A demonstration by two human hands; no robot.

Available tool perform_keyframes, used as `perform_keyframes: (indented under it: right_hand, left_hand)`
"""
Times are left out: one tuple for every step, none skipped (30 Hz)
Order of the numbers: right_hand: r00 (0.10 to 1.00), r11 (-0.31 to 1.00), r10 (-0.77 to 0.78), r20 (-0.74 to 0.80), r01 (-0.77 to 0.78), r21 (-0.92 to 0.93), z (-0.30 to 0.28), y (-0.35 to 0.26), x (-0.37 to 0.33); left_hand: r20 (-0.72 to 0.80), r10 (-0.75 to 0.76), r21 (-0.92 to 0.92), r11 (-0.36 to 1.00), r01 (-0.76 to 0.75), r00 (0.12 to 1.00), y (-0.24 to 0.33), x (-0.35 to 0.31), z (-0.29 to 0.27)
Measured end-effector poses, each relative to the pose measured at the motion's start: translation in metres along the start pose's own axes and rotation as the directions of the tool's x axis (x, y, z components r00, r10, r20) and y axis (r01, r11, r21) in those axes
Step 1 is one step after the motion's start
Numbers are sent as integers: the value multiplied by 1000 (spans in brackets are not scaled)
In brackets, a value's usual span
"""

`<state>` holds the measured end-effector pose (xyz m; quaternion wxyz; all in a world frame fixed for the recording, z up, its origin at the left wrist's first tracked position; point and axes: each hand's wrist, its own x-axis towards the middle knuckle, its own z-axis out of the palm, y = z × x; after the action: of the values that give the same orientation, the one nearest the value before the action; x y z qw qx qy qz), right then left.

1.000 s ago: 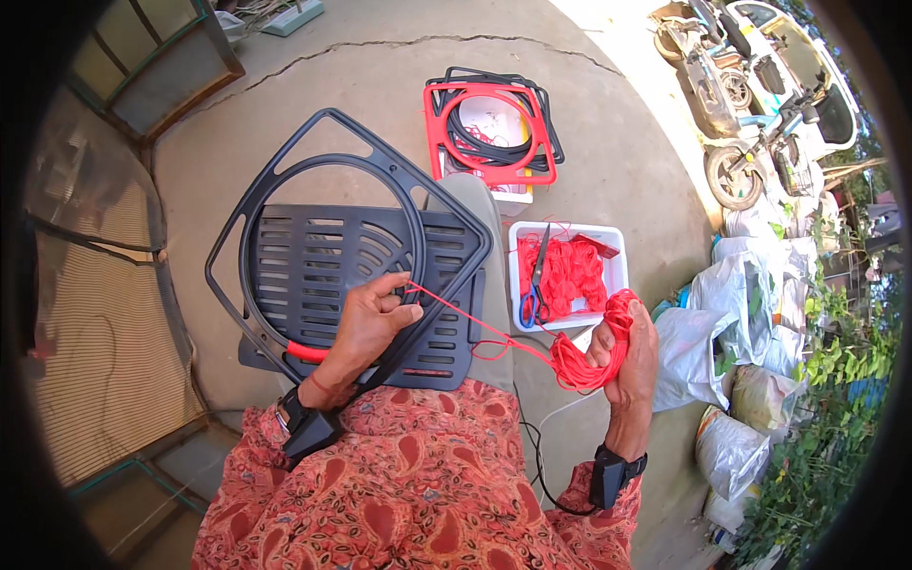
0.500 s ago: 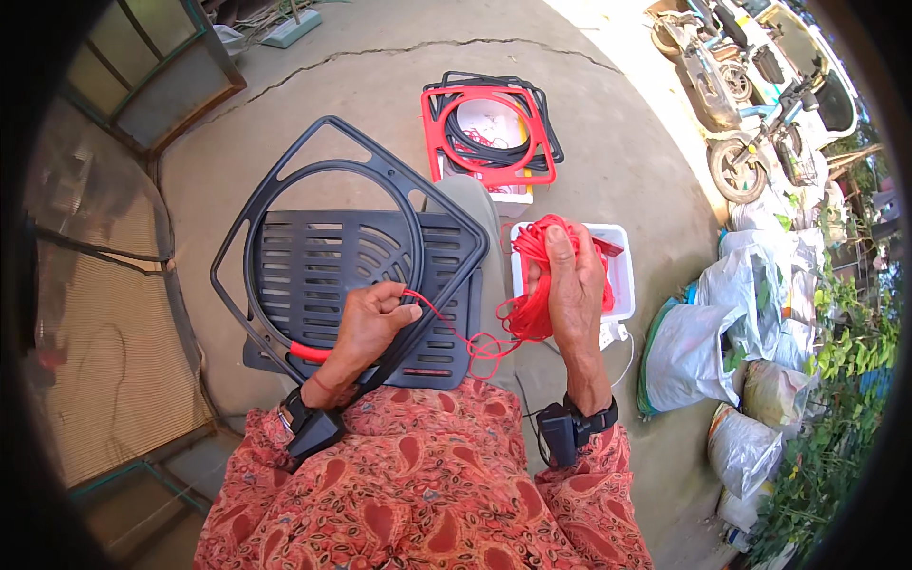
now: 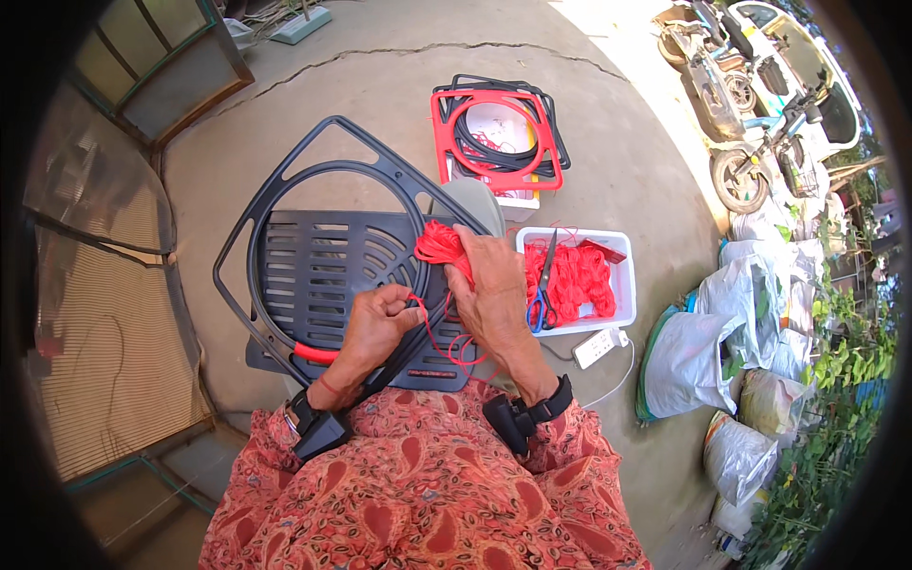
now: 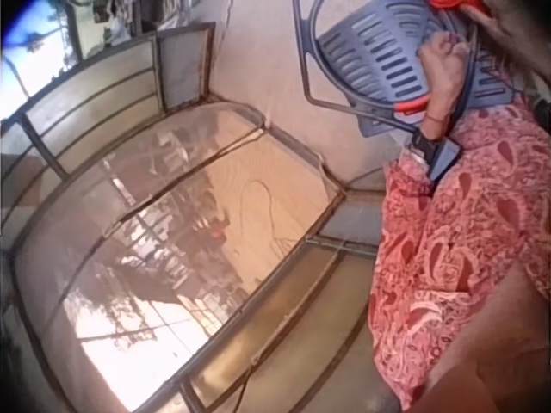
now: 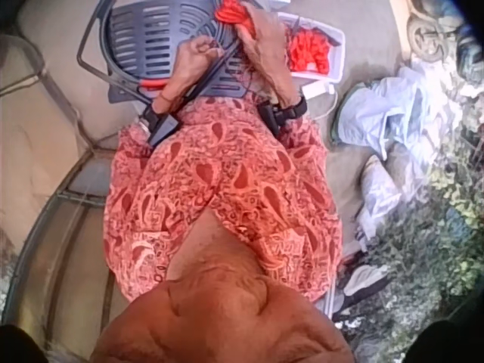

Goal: The person threads a red nylon cord through the slots of a black plastic base component.

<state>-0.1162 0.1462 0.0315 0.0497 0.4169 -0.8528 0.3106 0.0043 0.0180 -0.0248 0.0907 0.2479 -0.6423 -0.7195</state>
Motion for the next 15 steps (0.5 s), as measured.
perform_keyframes:
  right_hand:
    - [999, 1000, 27, -23, -27, 5, -4, 2, 4]
    - [998, 999, 53, -46, -53, 9, -9, 3, 7]
    - [998, 999, 49, -46, -49, 5, -13, 5, 8]
    - [999, 997, 37, 27, -35, -73, -17, 6, 10]
    - [995, 988, 30, 99, -15, -151, -21, 5, 13]
    - [990, 977, -15, 137, 44, -209, -24, 0, 18]
    - [990, 976, -22, 137, 51, -211, -22, -3, 22]
    - [976, 961, -42, 212, 98, -258, -22, -6, 25]
    - [956, 943, -58, 287, 147, -300, -21, -10, 28]
    - [956, 942, -63, 286, 151, -300, -16, -12, 29]
    - [952, 941, -66, 299, 159, -300, -8, -12, 32]
    - [948, 939, -68, 312, 166, -300, -5, -13, 34]
    - [949, 939, -72, 308, 168, -299, -6, -12, 34]
    - [951, 975, -76, 300, 133, -175, -6, -13, 34]
    - [953, 994, -78, 293, 96, -49, -7, -12, 34]
  left_hand:
    - [36, -18, 21, 1000, 17, 999, 0, 0, -2]
    - [72, -36, 41, 999, 33, 997, 1, 1, -2]
    - [72, -32, 36, 999, 29, 997, 4, 0, -1]
    - [62, -31, 50, 998, 28, 998, 8, -2, -1]
    - [53, -28, 65, 998, 25, 998, 11, -3, -1]
    - [50, -22, 60, 998, 19, 998, 10, -4, 0]
    - [15, 22, 67, 998, -23, 1000, 6, -6, 1]
    - [-17, 64, 76, 995, -62, 998, 4, -8, 3]
    - [-20, 68, 75, 995, -66, 998, 5, -9, 5]
    - [-27, 110, 126, 986, -106, 994, 5, -11, 7]
    - [-33, 155, 179, 973, -146, 987, 6, -11, 8]
    - [-35, 160, 181, 972, -151, 987, 8, -12, 6]
    - [-65, 157, 196, 970, -141, 985, 10, -13, 4]
    - [-103, 153, 212, 969, -129, 983, 11, -16, 1]
    - [-111, 158, 215, 968, -132, 981, 7, -16, 0]
